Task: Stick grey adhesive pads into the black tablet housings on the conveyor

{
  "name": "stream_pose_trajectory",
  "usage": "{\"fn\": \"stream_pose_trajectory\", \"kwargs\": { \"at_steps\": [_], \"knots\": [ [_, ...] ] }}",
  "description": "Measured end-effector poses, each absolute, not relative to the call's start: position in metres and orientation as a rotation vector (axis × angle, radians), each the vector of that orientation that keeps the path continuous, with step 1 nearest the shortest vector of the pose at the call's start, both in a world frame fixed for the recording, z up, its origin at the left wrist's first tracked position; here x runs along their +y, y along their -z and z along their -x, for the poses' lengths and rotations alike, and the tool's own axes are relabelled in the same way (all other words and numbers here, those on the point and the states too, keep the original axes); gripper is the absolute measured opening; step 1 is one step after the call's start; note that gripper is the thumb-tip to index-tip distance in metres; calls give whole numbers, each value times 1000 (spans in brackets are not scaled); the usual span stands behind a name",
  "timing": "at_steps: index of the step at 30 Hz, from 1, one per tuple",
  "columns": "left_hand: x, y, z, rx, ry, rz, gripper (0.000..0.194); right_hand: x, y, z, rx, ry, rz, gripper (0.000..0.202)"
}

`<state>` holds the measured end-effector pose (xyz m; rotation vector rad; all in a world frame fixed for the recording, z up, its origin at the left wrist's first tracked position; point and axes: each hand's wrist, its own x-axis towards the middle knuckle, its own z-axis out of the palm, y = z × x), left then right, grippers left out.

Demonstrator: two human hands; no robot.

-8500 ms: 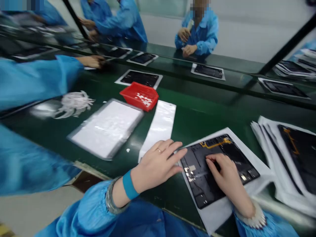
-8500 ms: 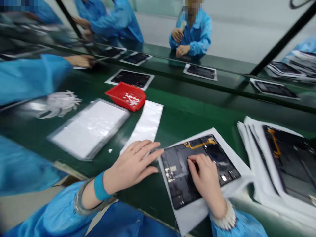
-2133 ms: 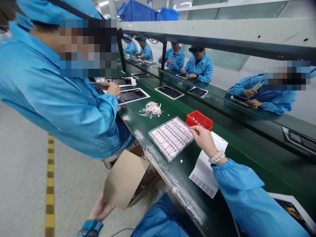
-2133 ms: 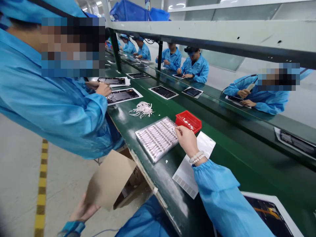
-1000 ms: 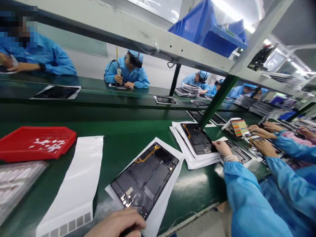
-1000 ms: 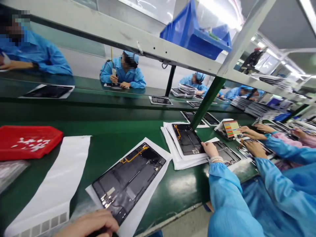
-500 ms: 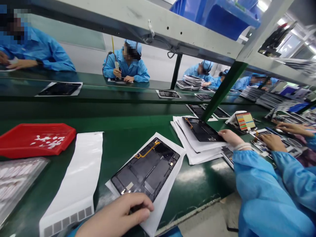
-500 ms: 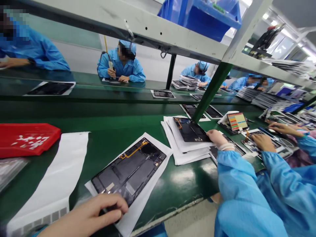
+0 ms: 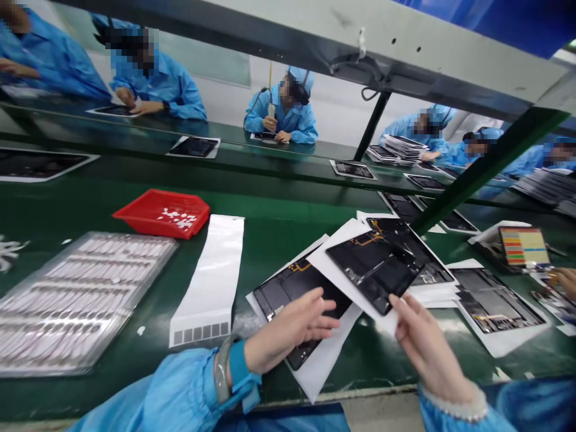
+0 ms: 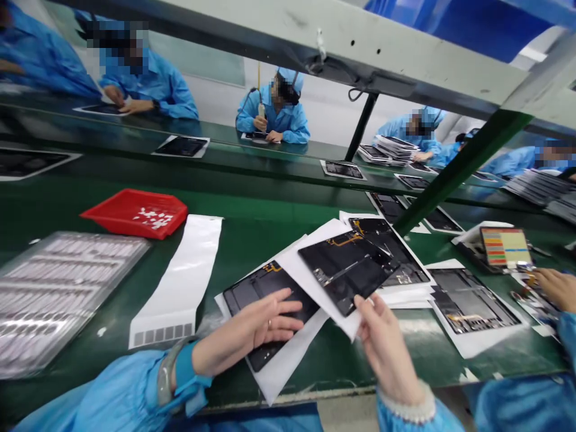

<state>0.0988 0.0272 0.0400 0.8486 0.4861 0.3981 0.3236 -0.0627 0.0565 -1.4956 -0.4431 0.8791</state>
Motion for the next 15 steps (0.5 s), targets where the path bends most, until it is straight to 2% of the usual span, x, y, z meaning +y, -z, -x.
{"fn": "stream_pose_trajectory", "kwargs": {
  "at_steps": [3,8,14,15],
  "knots": [
    [39,-38,-88,595,-526,-901,56,-70,-41,-274,-361,-1051,1377,57],
    [50,-35,-56,746,-483,-965,51,-80,-23,-238,-437,-1247,1433,55],
    [30,-42,-4,845,-504,-1089,66,-86,-27,-240,-621,-1381,1660,52],
    [28,-43,9,903,-533,-1173,63,-86,-28,-242,-633,-1408,1702,51]
  ]
}}
